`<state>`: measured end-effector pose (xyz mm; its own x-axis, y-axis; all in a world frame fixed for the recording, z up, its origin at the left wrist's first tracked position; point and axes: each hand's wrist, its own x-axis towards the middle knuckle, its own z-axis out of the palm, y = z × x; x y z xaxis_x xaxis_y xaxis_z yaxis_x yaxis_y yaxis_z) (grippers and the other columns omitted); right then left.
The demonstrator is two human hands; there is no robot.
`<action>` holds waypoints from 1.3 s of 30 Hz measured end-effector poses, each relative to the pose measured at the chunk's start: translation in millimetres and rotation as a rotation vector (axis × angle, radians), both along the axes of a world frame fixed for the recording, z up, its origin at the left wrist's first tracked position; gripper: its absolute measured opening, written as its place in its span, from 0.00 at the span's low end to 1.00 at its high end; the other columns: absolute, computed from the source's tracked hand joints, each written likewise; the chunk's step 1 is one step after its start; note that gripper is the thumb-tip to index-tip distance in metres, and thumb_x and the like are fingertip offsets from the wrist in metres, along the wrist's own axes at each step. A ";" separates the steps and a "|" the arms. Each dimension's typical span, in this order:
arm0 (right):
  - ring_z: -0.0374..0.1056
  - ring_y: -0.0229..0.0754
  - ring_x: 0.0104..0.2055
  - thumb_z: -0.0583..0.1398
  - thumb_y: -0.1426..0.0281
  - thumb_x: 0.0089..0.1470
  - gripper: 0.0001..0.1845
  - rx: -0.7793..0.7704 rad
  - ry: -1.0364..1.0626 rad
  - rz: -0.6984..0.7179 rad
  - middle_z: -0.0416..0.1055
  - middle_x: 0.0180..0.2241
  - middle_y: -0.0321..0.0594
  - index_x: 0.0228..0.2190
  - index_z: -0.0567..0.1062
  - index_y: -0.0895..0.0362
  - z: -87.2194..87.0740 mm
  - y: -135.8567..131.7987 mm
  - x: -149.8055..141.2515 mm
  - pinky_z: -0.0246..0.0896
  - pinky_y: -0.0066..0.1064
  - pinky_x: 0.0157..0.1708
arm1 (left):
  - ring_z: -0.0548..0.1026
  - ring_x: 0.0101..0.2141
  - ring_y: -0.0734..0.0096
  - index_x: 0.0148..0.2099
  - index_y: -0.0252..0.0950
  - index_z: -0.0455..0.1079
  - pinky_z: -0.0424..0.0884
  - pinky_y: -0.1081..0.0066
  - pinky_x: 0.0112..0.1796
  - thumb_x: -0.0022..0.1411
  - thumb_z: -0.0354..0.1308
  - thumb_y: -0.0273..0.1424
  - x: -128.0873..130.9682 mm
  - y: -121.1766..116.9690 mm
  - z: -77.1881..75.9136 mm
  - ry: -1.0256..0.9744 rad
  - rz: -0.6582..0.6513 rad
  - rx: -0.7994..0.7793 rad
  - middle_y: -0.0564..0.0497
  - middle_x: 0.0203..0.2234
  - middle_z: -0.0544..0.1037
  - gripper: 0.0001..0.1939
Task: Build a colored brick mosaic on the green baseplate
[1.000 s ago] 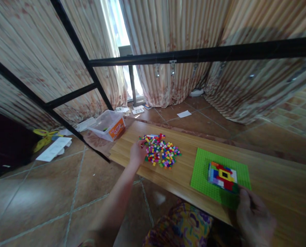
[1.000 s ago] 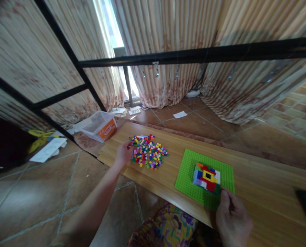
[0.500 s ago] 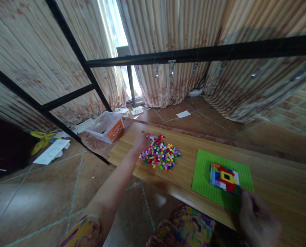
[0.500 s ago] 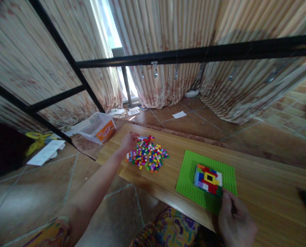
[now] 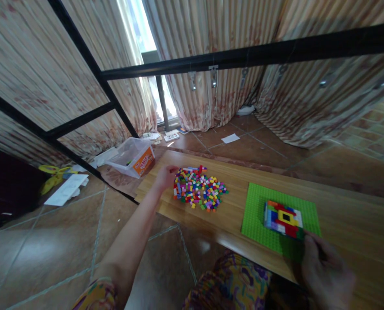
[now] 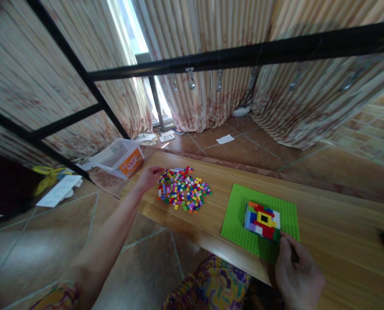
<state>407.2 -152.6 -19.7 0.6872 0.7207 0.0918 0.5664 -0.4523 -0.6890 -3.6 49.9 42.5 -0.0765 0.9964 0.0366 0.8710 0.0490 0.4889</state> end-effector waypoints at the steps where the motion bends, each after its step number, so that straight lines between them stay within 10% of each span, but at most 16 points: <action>1: 0.72 0.57 0.44 0.53 0.54 0.54 0.25 0.002 -0.005 0.003 0.78 0.43 0.48 0.43 0.79 0.56 -1.2 -0.3 0.9 0.63 0.43 0.41 | 0.78 0.39 0.68 0.47 0.35 0.77 0.72 0.72 0.42 0.61 0.50 0.25 -4.2 -10.7 -2.0 -0.046 0.002 0.007 0.47 0.39 0.82 0.17; 11: 0.72 0.56 0.46 0.54 0.56 0.54 0.24 0.042 0.032 0.015 0.77 0.44 0.48 0.42 0.79 0.57 2.7 0.7 -3.0 0.63 0.43 0.46 | 0.75 0.33 0.70 0.39 0.36 0.78 0.66 0.73 0.33 0.60 0.55 0.31 -8.5 -76.2 -11.9 -0.060 0.054 -0.099 0.49 0.32 0.80 0.10; 27: 0.73 0.50 0.41 0.53 0.54 0.56 0.26 0.239 0.007 0.109 0.78 0.40 0.51 0.39 0.79 0.61 -7.6 3.6 -1.6 0.65 0.38 0.43 | 0.77 0.37 0.63 0.38 0.35 0.77 0.63 0.71 0.33 0.60 0.53 0.31 33.5 -62.9 -3.8 0.239 0.189 -0.188 0.44 0.35 0.81 0.12; 39: 0.73 0.49 0.43 0.54 0.54 0.57 0.24 0.272 0.077 0.101 0.78 0.41 0.51 0.39 0.79 0.60 -8.4 6.3 -3.7 0.65 0.39 0.46 | 0.77 0.35 0.64 0.39 0.35 0.77 0.62 0.73 0.30 0.57 0.53 0.28 27.4 -57.1 2.0 0.277 0.041 -0.236 0.45 0.33 0.81 0.12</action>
<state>403.5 -146.3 -28.1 0.6255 0.7419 0.2417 0.5406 -0.1887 -0.8198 23.8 -7.2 44.5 -0.1364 0.9762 -0.1686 0.9636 0.1702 0.2060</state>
